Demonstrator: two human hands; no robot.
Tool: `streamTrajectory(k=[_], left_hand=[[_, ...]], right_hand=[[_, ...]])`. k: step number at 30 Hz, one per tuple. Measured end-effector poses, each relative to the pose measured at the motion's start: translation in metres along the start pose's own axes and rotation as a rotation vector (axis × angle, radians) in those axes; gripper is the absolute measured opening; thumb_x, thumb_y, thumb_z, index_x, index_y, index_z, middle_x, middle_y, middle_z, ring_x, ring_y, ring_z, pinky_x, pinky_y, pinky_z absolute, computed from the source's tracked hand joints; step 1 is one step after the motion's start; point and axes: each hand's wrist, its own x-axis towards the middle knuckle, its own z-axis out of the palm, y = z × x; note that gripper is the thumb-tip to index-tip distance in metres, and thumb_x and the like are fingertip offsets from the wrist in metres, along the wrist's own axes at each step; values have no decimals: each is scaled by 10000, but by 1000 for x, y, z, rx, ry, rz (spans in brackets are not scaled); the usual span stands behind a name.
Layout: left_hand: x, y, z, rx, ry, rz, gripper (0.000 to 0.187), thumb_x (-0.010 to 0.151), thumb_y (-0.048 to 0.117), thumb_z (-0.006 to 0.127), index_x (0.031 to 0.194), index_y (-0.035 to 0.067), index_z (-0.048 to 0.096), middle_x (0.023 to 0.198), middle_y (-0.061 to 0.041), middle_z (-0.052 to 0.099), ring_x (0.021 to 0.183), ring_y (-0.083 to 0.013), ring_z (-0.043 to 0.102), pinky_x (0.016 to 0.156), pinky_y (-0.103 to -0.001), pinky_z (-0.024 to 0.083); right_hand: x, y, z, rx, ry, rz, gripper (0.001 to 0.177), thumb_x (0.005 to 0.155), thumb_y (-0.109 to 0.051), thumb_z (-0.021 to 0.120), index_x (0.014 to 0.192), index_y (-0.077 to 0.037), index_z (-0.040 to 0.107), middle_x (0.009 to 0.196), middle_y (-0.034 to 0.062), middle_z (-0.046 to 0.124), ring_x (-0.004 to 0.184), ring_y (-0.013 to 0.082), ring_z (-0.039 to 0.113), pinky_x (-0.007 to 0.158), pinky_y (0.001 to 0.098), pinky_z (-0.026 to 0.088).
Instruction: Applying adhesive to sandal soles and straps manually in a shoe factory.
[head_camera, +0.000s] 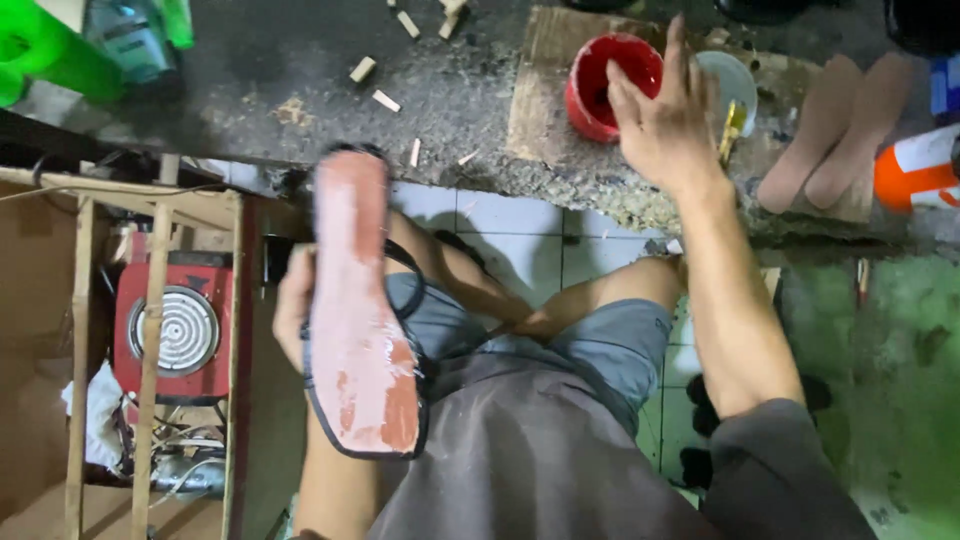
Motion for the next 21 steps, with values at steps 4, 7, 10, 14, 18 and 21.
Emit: streamTrajectory(k=[4, 7, 10, 14, 18, 21], left_hand=[[-4, -11, -4, -120, 90, -118, 164, 855, 193, 649, 762, 66, 696, 770, -95, 716, 732, -202, 677, 813, -305, 539], [5, -16, -44, -22, -114, -207, 303, 825, 121, 647, 1079, -44, 649, 950, -151, 723, 875, -220, 683, 861, -304, 511], [4, -25, -35, 152, -526, -181, 316, 905, 216, 570, 663, 111, 396, 1184, -86, 591, 638, -101, 436, 609, -279, 319], [5, -42, -47, 392, -624, -77, 232, 798, 193, 519, 596, 110, 439, 1314, -270, 596, 515, -117, 488, 394, -225, 332], [1, -37, -45, 567, -678, -88, 241, 770, 189, 523, 578, 55, 464, 1377, -292, 547, 423, -79, 406, 341, -227, 269], [5, -37, -57, 521, -734, -115, 271, 785, 164, 532, 576, 5, 467, 1316, -312, 556, 343, -137, 443, 288, -227, 267]], right_hand=[[-4, 7, 4, 56, 0, 30, 835, 953, -659, -7, 1187, -287, 704, 1679, 126, 62, 1558, 376, 69, 1205, 581, -51], [-36, -1, 18, 241, 387, -177, 746, 1119, -528, 148, 1425, 46, 514, 971, 68, 774, 1273, 348, 572, 1090, 542, 258], [-75, -36, 22, 521, 382, -199, 424, 1159, -296, 283, 1374, -11, 512, 776, 92, 667, 645, 199, 617, 779, 429, 518], [-121, -86, 47, 603, 422, -500, 369, 1071, -327, 451, 1360, -165, 612, 1345, 218, 407, 1222, 379, 410, 1106, 542, 318], [-133, -97, 71, 412, 583, -677, 429, 970, -540, 578, 1356, -362, 631, 1619, 263, 249, 1506, 410, 275, 1234, 634, 183], [-141, -97, 61, 385, 654, -703, 351, 978, -531, 548, 1155, -316, 762, 1499, 255, 431, 1376, 366, 451, 1173, 662, 283]])
